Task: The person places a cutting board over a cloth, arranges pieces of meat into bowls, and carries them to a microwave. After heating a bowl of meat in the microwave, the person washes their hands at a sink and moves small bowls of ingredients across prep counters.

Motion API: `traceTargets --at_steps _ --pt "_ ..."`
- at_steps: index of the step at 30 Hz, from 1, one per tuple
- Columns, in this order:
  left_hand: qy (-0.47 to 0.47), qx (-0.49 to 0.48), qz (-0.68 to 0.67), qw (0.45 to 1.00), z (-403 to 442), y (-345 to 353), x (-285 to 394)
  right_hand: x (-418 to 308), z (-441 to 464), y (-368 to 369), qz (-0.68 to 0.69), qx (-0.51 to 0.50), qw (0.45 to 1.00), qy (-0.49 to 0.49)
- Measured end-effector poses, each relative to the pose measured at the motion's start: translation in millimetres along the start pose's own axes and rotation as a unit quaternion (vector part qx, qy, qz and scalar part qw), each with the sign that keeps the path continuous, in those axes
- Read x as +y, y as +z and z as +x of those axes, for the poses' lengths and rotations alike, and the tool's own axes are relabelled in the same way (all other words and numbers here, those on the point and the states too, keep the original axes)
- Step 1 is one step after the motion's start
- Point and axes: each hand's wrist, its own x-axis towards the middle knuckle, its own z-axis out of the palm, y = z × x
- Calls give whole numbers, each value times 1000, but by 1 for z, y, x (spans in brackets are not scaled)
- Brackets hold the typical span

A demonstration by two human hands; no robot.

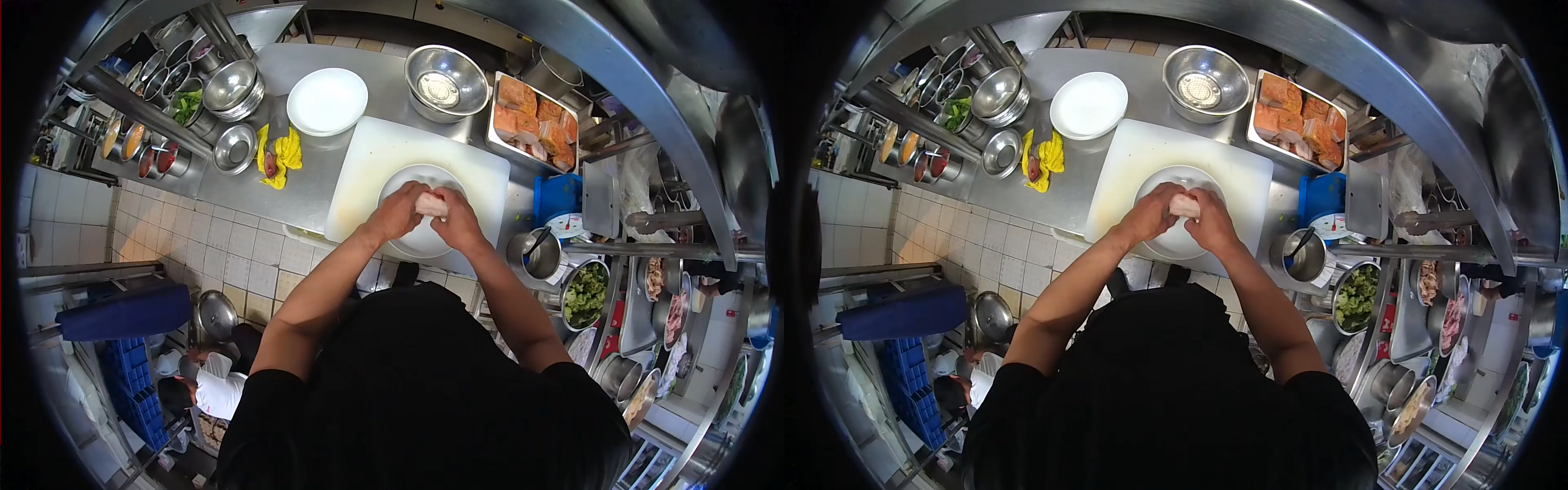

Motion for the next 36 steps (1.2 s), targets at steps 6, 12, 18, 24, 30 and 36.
traceTargets --at_steps 6,12,18,24,30,36 --pt "-31 70 257 963 -25 -17 -2 -24 5 20 -9 205 974 -100" --pt "-61 14 225 972 -47 -23 -11 2 4 55 113 96 985 82" --pt "-74 47 226 970 -39 -9 -19 11 13 52 178 107 978 15" --pt "-92 76 165 979 -31 -17 10 29 24 18 156 77 985 1" --pt "-80 46 157 983 -27 -27 18 102 122 -144 -65 242 966 57" --pt "-139 95 124 978 -43 -26 25 100 214 -205 -250 166 947 112"
